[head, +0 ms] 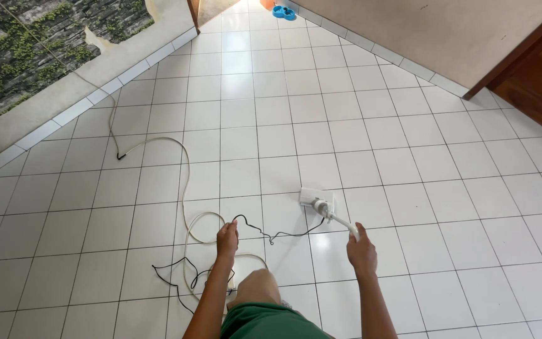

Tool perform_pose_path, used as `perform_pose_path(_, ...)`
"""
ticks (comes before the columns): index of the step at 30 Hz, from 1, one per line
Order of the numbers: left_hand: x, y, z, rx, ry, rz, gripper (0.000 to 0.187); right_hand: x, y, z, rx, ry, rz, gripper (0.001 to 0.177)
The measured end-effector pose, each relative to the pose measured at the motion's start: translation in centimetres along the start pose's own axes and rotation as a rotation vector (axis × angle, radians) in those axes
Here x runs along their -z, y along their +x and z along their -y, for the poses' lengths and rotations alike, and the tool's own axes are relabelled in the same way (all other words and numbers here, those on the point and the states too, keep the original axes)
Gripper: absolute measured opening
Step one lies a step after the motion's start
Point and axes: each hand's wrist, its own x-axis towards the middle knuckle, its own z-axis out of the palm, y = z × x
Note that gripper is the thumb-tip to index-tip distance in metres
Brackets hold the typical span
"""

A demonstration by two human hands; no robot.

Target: Vacuuming a tiled floor while managing the power cord.

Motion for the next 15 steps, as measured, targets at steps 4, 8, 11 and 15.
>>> perform_pose_path(4,-0.7,0.1,-1.9,0.001,0.034,-0.019,0.037,-1.6,2.4,0.2,-0.005,-0.027,0.106,0.052)
perform_pose_path(8,-1.6,2.3,-2.2,0.002,0.078,-0.03,0.038,-1.3,5.6,1.0,0.02,-0.073,0.166,0.053)
perform_pose_path(11,-2.7,5.8,-1.9,0.0,0.075,-0.032,0.039,-0.7,9.5,1.5,0.047,-0.1,0.165,0.059)
perform_pose_path(15,-5.2,9.5,-4.2,0.05,0.049,-0.059,0.04,1.8,14.3,4.1,0.023,-0.123,0.188,0.074)
